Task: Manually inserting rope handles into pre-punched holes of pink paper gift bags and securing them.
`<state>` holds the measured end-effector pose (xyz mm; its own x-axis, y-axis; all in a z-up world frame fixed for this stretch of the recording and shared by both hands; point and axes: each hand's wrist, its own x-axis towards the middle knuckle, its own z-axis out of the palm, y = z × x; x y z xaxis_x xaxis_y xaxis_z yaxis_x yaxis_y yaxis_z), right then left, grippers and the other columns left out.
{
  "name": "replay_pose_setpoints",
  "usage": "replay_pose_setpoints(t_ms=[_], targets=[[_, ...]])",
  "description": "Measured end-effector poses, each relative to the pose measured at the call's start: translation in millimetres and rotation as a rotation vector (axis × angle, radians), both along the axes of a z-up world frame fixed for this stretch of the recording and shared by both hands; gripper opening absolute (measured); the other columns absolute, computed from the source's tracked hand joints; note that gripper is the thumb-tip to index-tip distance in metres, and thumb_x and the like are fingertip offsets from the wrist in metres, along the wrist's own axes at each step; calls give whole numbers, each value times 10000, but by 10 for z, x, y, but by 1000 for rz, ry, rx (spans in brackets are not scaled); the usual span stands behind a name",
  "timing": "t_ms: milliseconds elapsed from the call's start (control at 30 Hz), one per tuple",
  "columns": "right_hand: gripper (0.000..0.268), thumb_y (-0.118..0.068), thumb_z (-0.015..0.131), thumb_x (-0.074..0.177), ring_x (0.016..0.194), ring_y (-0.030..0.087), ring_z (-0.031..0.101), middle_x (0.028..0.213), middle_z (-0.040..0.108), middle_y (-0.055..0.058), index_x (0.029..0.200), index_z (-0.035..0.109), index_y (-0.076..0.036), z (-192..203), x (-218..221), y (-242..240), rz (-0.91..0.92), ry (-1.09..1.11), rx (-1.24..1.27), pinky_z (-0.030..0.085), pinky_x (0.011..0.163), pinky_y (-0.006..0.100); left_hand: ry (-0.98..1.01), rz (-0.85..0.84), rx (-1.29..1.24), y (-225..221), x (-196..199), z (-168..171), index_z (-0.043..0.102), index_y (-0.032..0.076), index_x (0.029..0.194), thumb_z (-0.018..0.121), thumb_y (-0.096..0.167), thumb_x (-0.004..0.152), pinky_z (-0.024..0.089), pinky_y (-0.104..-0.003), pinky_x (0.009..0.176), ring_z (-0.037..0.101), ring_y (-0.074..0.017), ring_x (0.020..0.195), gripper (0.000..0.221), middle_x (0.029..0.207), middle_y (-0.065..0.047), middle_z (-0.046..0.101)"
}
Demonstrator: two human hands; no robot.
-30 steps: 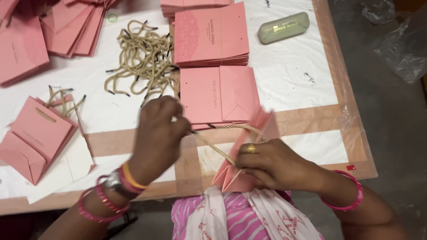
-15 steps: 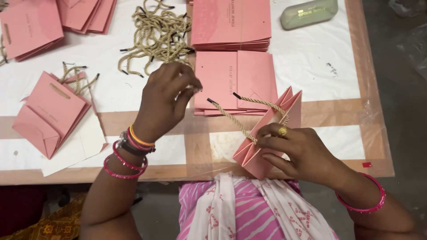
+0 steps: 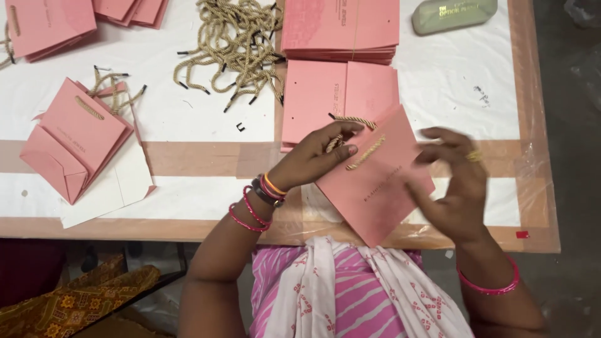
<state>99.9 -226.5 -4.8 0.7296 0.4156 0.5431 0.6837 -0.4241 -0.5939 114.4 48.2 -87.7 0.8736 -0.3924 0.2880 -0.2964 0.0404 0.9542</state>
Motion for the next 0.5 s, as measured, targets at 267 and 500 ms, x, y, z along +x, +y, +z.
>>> replay_pose_setpoints(t_ms=[267,500], targets=[[613,-45,758,875,1213,157,614,1291,648,111,1428,495,-11,-631,539,-61,216,683,264,506,1044,310,321,-6,-152,-57,72,71,420,104,1541,593,96,1017,399,-201,643,472,-8,729,552,837,40,585],[318,-73,770,930,957,101,664,1046,731,85,1212,660,26,-664,501,41,42,692,136,556,862,278,-97,427,161,-189,-100,421,719,-5,950,653,58,968,587,-253,700,741,-105,751,92,862,-71,768]])
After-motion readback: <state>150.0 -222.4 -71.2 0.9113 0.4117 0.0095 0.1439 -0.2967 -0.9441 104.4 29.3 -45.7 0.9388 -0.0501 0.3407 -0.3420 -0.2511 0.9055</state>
